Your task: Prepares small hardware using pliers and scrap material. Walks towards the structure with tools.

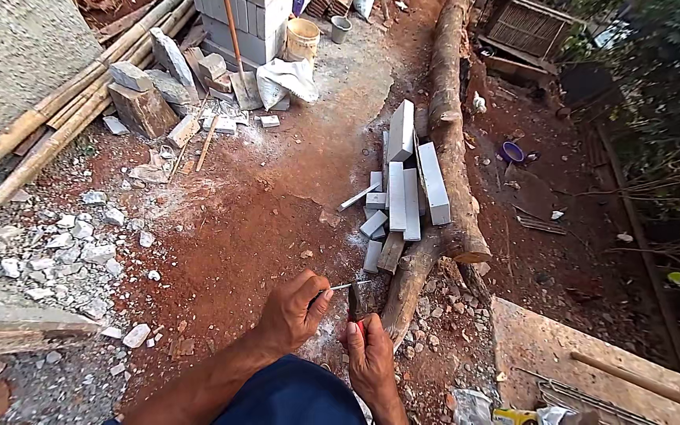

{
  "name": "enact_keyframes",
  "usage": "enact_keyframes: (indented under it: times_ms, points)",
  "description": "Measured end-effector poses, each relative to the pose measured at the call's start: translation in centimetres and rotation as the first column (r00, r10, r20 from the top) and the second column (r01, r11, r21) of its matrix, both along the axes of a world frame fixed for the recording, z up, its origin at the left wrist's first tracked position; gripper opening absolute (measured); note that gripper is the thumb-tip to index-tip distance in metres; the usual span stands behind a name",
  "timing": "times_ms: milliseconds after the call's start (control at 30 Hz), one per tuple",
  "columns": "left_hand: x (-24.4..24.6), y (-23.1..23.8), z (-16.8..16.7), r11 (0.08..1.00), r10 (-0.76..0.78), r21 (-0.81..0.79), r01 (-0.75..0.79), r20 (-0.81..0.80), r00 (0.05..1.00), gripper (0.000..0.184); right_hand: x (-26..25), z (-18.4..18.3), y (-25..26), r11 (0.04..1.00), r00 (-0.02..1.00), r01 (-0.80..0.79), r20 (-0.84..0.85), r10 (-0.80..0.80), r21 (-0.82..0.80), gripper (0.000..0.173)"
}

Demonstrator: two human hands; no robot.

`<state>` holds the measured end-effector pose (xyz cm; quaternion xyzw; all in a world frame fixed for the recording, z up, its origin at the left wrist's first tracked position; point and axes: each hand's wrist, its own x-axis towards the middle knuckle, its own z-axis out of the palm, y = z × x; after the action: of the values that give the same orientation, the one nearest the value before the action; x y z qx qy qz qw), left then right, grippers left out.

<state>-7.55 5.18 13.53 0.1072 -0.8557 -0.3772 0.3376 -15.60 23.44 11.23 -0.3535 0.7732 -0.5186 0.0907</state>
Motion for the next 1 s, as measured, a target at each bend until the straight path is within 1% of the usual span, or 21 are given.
enact_keyframes:
  times_ms: [100,200,233,333,400,500,567,667,767,867,1000]
  points:
    - [0.0,0.0,-0.1,1.0,-0.016,0.007,0.016,-0.003,1.0,0.026,0.3,0.0,0.0,0.999,0.998,0.009,0.066,-0.007,-0.038,0.035]
    - [0.1,-0.1,-0.1,1.0,-0.031,0.005,0.031,-0.013,0.999,0.026,0.4,0.3,0.0,0.999,0.989,0.007,0.15,0.001,-0.052,0.052]
    - [0.1,-0.1,-0.1,0.999,-0.038,0.001,0.038,-0.018,0.999,0.026,0.3,0.3,0.1,0.999,0.987,-0.014,0.162,0.022,-0.05,0.051]
    - [0.3,-0.1,0.0,0.998,-0.068,-0.018,0.068,-0.036,0.997,0.026,0.2,0.0,0.3,0.997,0.985,-0.056,0.163,0.063,-0.046,0.034]
    - [0.4,0.1,0.2,0.996,-0.085,-0.032,0.084,-0.055,0.995,0.026,0.3,-0.2,0.4,0.997,0.986,-0.058,0.153,0.064,-0.041,0.029]
    - [0.5,0.3,0.2,0.995,-0.099,-0.024,0.097,-0.082,0.992,0.025,0.2,-0.1,0.4,0.999,0.995,-0.035,0.093,0.036,-0.021,0.023]
    - [0.7,0.5,0.1,0.995,-0.1,-0.007,0.1,-0.113,0.989,0.026,0.2,0.2,0.6,1.0,0.999,-0.015,0.048,0.015,0.0,0.023]
    - [0.8,0.6,-0.3,0.991,-0.111,0.055,0.122,-0.171,0.979,0.036,0.2,0.7,0.8,1.0,1.0,0.008,-0.018,-0.008,0.007,0.025]
    - [1.0,0.6,-0.5,0.973,-0.165,0.121,0.198,-0.24,0.957,0.043,0.2,1.6,1.0,1.0,0.996,0.014,-0.092,-0.014,-0.003,0.024]
    - [1.5,0.5,-0.4,0.969,-0.181,0.119,0.215,-0.247,0.952,0.042,0.2,2.4,1.3,1.0,0.983,0.024,-0.184,-0.023,0.004,0.027]
    - [1.6,0.4,-0.5,0.963,-0.195,0.119,0.241,-0.31,0.931,0.041,0.3,3.3,1.7,1.0,0.971,0.021,-0.24,-0.019,0.005,0.028]
